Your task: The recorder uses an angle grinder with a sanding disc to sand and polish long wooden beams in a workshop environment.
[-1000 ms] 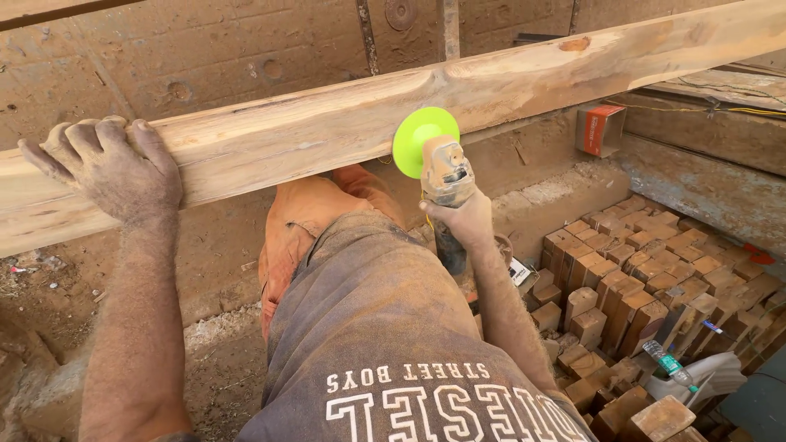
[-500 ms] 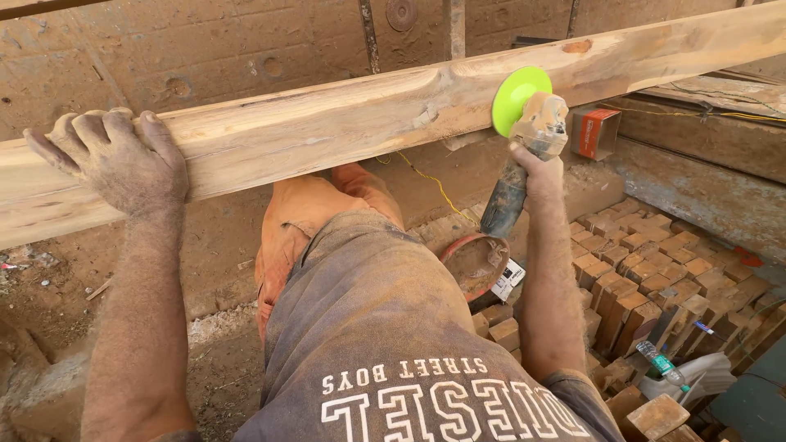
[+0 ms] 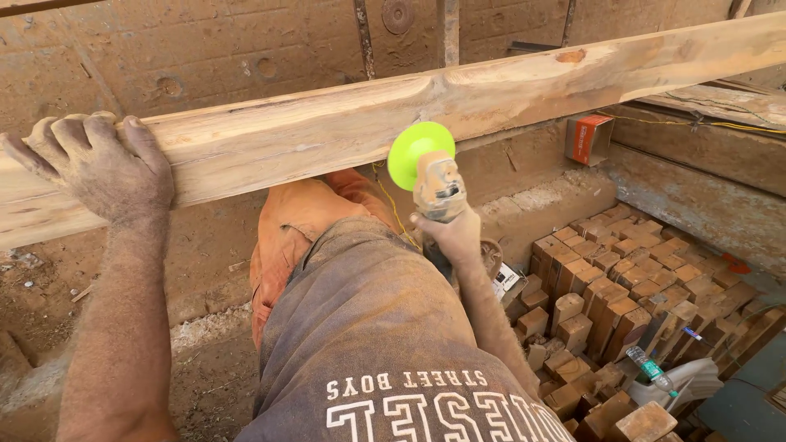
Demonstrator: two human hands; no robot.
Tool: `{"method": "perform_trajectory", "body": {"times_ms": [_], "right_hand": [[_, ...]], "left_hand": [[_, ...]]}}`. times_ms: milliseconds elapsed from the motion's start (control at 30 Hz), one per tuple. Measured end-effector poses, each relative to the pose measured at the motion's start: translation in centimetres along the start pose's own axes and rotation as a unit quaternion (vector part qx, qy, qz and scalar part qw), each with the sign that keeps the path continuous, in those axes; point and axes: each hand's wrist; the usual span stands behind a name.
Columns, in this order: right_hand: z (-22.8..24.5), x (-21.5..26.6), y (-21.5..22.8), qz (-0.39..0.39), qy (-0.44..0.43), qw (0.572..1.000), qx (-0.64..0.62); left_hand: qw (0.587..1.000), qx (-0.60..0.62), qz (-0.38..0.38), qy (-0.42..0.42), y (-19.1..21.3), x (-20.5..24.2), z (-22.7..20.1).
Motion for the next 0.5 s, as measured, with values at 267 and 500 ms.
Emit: {"method": "perform_trajectory", "body": {"times_ms": [267,500], "right_hand": [[-2.3,-5.6,10.0,-0.059,-0.099,0.977,-0.181],[2.5,-3.3,5.8,-0.012,-0.126,0.988,-0.084]], "left_hand": [[1.0,-0.022,-0.005,-0.004,-0.3,-0.1,0.2],[0.999,-0.03,-0.011,-0.007,-0.3,-0.4,0.3]]}}
Point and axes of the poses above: each hand's wrist, its own x-axis away from the middle knuckle, its own y-axis out of the back of the hand, z = x × y, and after that the axes turned 8 degrees about z, right-handed
